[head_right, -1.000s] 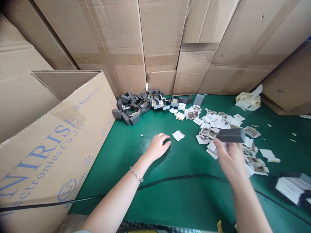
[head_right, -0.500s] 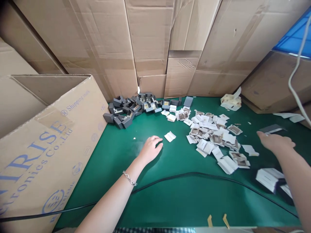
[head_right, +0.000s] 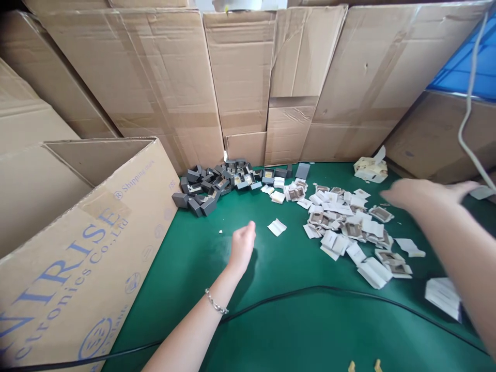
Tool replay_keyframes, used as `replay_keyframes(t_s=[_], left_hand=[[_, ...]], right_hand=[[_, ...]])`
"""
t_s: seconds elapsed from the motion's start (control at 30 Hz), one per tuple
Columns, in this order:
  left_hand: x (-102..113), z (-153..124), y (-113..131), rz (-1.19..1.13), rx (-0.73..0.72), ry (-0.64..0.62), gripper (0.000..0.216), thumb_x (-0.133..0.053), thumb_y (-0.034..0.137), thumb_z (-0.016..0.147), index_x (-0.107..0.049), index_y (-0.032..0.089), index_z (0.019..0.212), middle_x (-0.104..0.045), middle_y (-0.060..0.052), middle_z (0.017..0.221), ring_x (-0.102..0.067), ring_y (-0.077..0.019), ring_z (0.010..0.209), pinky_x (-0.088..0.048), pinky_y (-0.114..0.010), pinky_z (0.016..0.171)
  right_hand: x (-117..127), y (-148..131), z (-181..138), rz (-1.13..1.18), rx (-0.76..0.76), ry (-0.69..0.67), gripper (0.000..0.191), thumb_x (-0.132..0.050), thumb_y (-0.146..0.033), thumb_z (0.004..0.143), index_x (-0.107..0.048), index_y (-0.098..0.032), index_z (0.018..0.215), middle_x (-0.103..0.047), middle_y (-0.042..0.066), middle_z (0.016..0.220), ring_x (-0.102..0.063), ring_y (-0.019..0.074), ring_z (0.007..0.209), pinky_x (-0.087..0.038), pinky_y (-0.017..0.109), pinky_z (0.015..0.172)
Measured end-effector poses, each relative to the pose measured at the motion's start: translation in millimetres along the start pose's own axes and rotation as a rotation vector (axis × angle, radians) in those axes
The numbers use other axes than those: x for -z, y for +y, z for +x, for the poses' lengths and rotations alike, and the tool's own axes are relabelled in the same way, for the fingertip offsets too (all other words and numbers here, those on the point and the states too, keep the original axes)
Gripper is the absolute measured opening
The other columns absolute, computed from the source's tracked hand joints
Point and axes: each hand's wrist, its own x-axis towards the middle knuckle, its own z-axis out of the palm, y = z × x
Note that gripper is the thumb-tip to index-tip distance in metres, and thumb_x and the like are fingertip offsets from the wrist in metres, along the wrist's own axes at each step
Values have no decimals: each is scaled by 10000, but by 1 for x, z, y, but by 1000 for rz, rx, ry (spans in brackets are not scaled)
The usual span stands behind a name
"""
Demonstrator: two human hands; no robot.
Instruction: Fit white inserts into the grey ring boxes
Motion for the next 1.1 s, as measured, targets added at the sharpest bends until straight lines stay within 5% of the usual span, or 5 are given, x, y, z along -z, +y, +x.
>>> replay_keyframes(t_s=[0.17, 0.37, 0.6, 0.8, 1.1], left_hand=[[10, 3, 15, -695, 222, 83, 144, -447, 369, 861, -440, 229, 894, -230, 95, 522, -156, -43, 358, -112, -173, 356], [9, 7, 10, -834, 369, 41, 247, -483, 236, 838, -449, 239, 1082, -571, -15, 882, -550, -88, 651, -395, -182, 490], [8, 2, 8, -943, 670, -6, 89, -540, 253, 811, -540, 166, 831, -538, 8, 639, -508, -108, 535, -432, -241, 544], [7, 7, 2, -1001, 513, -8, 61, -509, 224, 829, -543, 174, 841, -557, 5, 677, -535, -104, 598, -437, -204, 532], [18, 18, 4, -1010, 453, -91, 271, -376, 333, 871, -563, 137, 873, -569, -39, 705, -538, -94, 577, -437, -186, 504]], right_hand=[[-49, -79, -103, -297, 806, -439, 260, -624, -248, 759, -685, -150, 992, -630, 150, 1121, -535, 333, 1098, -233, 585, 939], [-158, -143, -229, -248, 1419, -659, 492, -681, -195, 715, -568, -233, 1193, -452, 123, 1348, -416, 380, 1213, -274, 637, 978], [-203, -137, -250, -221, 1550, -399, 175, -591, -153, 781, -646, -164, 947, -608, 120, 1025, -506, 311, 1042, -85, 643, 1075], [-179, -111, -232, -191, 1522, -447, 257, -528, -4, 687, -664, -216, 740, -571, 89, 1140, -439, 318, 1145, -41, 633, 1086], [-129, -8, -199, 344, 1139, -111, 291, -445, -102, 804, -690, -252, 847, -413, 42, 1367, -343, 282, 1277, -367, 510, 1001]])
